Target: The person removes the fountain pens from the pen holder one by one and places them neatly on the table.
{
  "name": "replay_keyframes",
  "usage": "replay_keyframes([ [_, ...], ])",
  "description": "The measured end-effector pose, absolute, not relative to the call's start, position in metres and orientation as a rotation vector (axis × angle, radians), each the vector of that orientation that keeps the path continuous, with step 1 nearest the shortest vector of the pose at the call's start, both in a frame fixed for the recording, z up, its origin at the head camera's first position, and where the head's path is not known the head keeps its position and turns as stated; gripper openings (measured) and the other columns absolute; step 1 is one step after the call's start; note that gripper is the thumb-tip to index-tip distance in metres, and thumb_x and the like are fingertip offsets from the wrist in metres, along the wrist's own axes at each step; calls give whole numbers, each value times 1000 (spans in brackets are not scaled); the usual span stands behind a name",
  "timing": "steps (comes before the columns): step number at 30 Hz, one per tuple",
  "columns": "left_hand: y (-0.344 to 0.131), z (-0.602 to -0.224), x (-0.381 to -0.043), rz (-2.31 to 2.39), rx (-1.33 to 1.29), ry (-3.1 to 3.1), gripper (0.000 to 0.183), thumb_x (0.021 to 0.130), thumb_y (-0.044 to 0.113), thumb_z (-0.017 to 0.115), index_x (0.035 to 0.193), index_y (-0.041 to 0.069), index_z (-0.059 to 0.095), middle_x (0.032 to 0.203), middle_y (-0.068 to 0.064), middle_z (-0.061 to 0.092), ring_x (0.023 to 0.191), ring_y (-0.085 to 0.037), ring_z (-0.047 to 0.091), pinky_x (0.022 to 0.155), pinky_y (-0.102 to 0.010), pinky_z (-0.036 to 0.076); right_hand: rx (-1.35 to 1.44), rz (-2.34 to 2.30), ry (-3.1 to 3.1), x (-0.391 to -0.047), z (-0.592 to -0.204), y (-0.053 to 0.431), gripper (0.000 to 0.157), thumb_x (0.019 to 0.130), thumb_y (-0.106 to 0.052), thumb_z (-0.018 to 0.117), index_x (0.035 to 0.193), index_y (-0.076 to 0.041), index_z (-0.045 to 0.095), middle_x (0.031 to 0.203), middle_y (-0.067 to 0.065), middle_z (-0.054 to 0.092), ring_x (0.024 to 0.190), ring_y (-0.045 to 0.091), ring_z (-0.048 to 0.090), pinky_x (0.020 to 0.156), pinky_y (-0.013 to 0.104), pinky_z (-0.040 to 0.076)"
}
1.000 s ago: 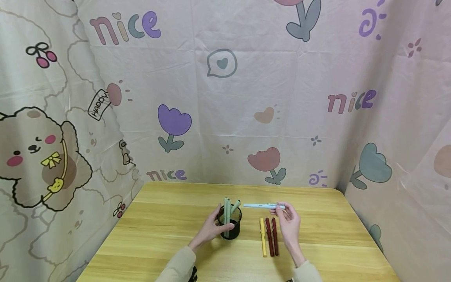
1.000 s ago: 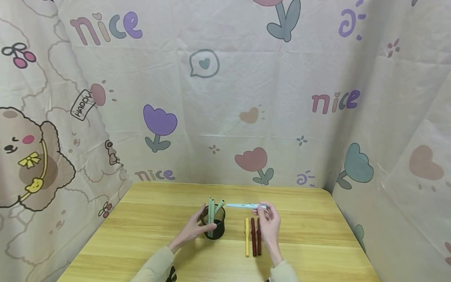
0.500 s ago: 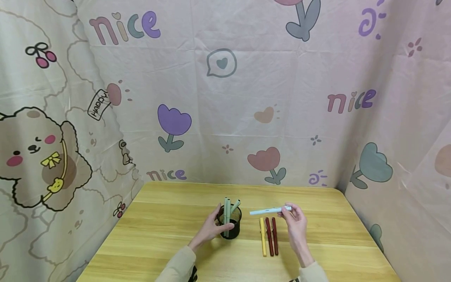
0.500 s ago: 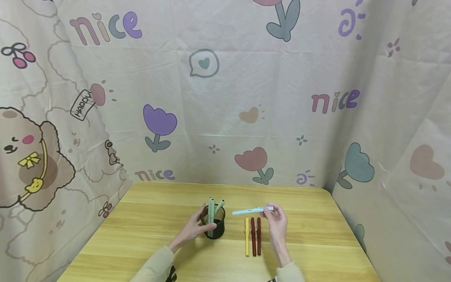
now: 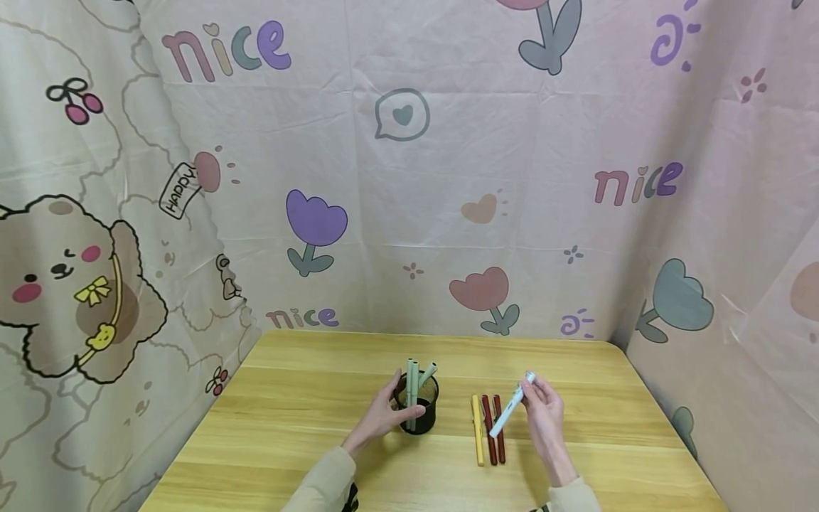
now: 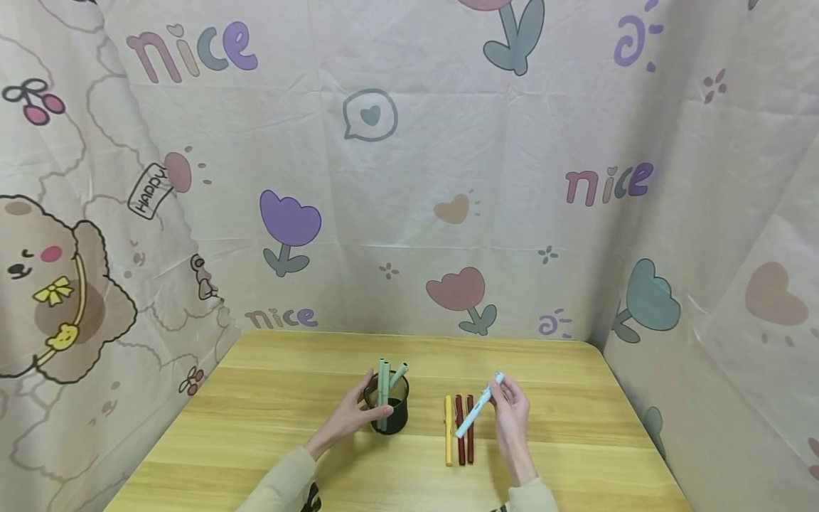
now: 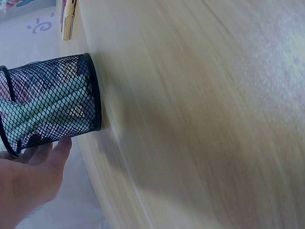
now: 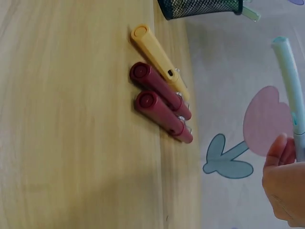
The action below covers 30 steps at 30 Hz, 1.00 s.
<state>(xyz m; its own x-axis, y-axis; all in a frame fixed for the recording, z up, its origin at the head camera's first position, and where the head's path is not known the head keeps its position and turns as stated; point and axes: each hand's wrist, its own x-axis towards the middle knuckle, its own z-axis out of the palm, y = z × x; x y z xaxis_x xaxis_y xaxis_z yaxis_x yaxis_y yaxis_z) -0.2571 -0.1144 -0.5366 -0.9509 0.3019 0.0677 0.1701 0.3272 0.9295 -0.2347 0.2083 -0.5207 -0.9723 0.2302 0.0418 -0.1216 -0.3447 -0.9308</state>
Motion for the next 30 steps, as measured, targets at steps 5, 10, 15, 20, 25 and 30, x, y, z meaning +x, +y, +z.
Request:
replay_keyframes([
  [5, -115, -536, -257, 1706, 437, 2454, 105, 88, 36, 79, 161, 2, 11, 166, -29, 12, 150, -53, 19, 116, -65, 34, -184, 2374, -1782, -237, -525, 214, 20, 105, -14, 53, 123, -5, 54, 90, -15, 66, 84, 0, 60, 83, 15, 54],
  [10, -115, -535, -257, 1705, 438, 2453, 105, 88, 36, 78, 161, 2, 11, 166, -29, 12, 150, -53, 19, 116, -65, 34, -253, 2284, -1926, -238, -529, 219, 16, 105, -17, 54, 115, -6, 59, 85, -15, 65, 81, 2, 59, 78, 16, 55],
  [15, -114, -534, -256, 1694, 442, 2458, 106, 88, 36, 78, 161, 0, 11, 166, -29, 13, 150, -53, 21, 115, -64, 36, -307, 2159, -2094, -240, -534, 223, 38, 104, -20, 55, 130, 9, 53, 82, -13, 65, 74, 4, 58, 73, 20, 55],
  [20, -115, -534, -255, 1692, 438, 2457, 106, 88, 36, 79, 161, 0, 11, 166, -29, 13, 150, -53, 21, 115, -64, 37, -282, 2097, -2202, -243, -540, 225, 48, 106, -23, 53, 139, 10, 46, 83, -9, 65, 71, 5, 56, 70, 24, 54],
  [25, -115, -534, -255, 1690, 435, 2460, 106, 88, 37, 79, 161, 0, 11, 166, -29, 13, 150, -53, 21, 115, -63, 37, -263, 2033, -2302, -245, -545, 227, 45, 105, -21, 53, 139, 9, 48, 88, -1, 68, 73, 8, 57, 68, 23, 52],
  [30, -115, -535, -256, 1685, 441, 2467, 106, 88, 37, 79, 161, -1, 11, 165, -30, 14, 150, -53, 22, 115, -63, 38, -229, 2015, -2374, -246, -548, 229, 43, 105, -13, 51, 140, 12, 46, 89, 5, 67, 68, 9, 54, 62, 21, 48],
])
